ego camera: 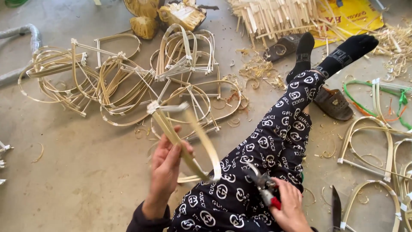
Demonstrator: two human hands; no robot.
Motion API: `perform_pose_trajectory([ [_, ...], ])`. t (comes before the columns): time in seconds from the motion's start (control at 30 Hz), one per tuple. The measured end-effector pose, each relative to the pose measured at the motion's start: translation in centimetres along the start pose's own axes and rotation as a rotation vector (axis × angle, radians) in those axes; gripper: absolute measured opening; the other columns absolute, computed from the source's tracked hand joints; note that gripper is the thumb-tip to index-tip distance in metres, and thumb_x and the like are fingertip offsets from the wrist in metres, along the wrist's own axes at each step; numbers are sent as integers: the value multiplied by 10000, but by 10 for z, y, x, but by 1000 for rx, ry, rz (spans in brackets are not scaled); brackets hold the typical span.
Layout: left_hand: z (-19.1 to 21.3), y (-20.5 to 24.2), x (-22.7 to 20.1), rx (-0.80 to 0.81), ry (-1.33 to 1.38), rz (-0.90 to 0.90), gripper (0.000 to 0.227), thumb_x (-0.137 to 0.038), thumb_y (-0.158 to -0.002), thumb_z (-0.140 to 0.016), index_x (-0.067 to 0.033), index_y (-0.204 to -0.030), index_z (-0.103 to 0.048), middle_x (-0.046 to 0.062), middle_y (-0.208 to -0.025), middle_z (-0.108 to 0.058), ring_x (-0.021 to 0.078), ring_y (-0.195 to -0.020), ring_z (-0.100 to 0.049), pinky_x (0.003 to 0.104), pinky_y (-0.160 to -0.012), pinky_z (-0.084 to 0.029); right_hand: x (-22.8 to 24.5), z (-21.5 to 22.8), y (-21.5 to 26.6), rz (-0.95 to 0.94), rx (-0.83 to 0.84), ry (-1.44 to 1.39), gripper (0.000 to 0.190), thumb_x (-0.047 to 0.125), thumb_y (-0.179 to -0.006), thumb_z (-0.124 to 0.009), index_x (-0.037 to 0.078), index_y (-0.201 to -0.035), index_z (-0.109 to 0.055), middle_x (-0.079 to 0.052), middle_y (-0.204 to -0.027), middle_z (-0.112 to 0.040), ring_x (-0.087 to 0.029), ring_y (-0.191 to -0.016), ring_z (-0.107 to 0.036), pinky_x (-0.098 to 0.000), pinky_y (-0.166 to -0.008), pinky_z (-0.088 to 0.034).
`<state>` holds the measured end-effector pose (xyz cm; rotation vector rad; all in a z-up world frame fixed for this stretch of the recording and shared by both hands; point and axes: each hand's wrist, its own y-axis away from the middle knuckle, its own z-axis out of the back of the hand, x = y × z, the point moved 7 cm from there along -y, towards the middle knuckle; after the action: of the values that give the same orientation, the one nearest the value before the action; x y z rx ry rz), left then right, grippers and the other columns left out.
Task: Assembling and securing wooden/bamboo frames using strips and tools in a manufacturing environment.
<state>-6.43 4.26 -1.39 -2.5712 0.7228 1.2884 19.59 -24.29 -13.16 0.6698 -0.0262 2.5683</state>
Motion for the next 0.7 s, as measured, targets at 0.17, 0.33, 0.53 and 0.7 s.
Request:
perform_pose_trajectory([
  [0.17, -41, 36, -35, 370, 72, 67, 412, -100, -1063, -578, -22, -1452, -467, 141, -950, -683, 228, -922, -673, 373, -840, -537, -12, 23, 1, -189, -67, -612, 563, 105, -807, -738, 38, -1328, -537, -126, -1200, -643, -225, -1115, -616, -388, -979, -482],
  [0.33, -96, 64, 8, 754, 6, 519, 333, -57, -1038, -601, 26, -1351, -521, 160, -980, -702, 242, -937, -696, 380, -845, -557, 2, 33, -4, -428, -119, -1505, 377, 90, -909, -687, -28, -1265, -648, -95, -1090, -723, -168, -871, -602, -314, -804, -480],
  [0.53, -133, 64, 42, 1001, 23, 652, 328, -179, -1104, -539, 56, -1330, -570, 148, -1092, -719, 220, -1027, -699, 362, -937, -555, 40, 56, -11, -394, -358, -1384, 334, 53, -832, -778, -8, -1149, -692, -69, -1044, -739, -152, -940, -691, -307, -859, -543],
  [0.7, -172, 20, 104, 683, -194, 382, 440, -211, -1036, -565, -10, -1425, -524, 58, -1292, -662, 151, -1168, -632, 302, -1007, -528, 56, 32, -2, -391, -373, -1364, 335, 71, -858, -775, 1, -1173, -686, -76, -1063, -734, -155, -966, -685, -307, -881, -542],
])
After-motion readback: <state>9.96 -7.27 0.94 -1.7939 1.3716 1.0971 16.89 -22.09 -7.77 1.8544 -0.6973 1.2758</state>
